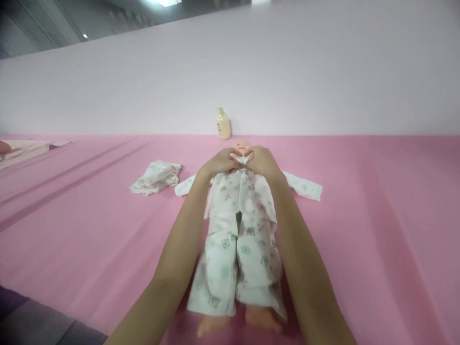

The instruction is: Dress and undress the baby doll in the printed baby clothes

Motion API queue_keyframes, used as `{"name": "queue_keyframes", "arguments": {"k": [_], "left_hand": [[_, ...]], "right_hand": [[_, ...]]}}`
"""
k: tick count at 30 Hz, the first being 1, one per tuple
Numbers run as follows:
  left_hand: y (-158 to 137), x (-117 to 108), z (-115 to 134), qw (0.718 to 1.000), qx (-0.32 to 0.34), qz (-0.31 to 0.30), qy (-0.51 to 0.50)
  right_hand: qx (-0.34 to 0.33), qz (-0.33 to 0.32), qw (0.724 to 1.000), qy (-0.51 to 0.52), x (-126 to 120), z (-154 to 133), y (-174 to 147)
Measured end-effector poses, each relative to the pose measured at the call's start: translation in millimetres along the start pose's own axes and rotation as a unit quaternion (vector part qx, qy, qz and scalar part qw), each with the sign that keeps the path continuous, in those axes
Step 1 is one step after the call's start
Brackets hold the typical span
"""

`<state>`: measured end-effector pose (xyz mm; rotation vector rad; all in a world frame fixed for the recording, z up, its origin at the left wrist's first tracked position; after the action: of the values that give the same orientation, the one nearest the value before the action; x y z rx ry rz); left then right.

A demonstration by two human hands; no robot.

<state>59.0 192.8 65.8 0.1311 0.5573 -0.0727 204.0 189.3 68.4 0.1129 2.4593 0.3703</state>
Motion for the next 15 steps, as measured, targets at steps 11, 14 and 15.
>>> {"name": "queue_keyframes", "arguments": {"k": [11,14,15], "left_hand": [[-3,1,5,0.999,0.01,0.018,0.026],[-2,1,6,0.999,0.024,0.021,0.04],[-2,1,7,0.998,0.031,0.026,0.045]], "right_hand": [[-0.023,-0.012,0.996,-0.089,-4,-10,-6],[0.019,-0.007,0.998,-0.062,-3,-4,-3],[0.03,-0.003,0.998,-0.054,-3,-3,-2]]}}
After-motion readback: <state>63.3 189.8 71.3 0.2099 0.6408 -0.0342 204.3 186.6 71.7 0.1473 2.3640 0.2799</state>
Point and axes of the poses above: each hand's wrist, its own y-axis towards the middle knuckle, its own x-axis out of the palm, z = x × y, the point moved 3 cm from there along y, towards the middle knuckle, and after that the axes turned 11 degrees about z, right-handed, at the moved point
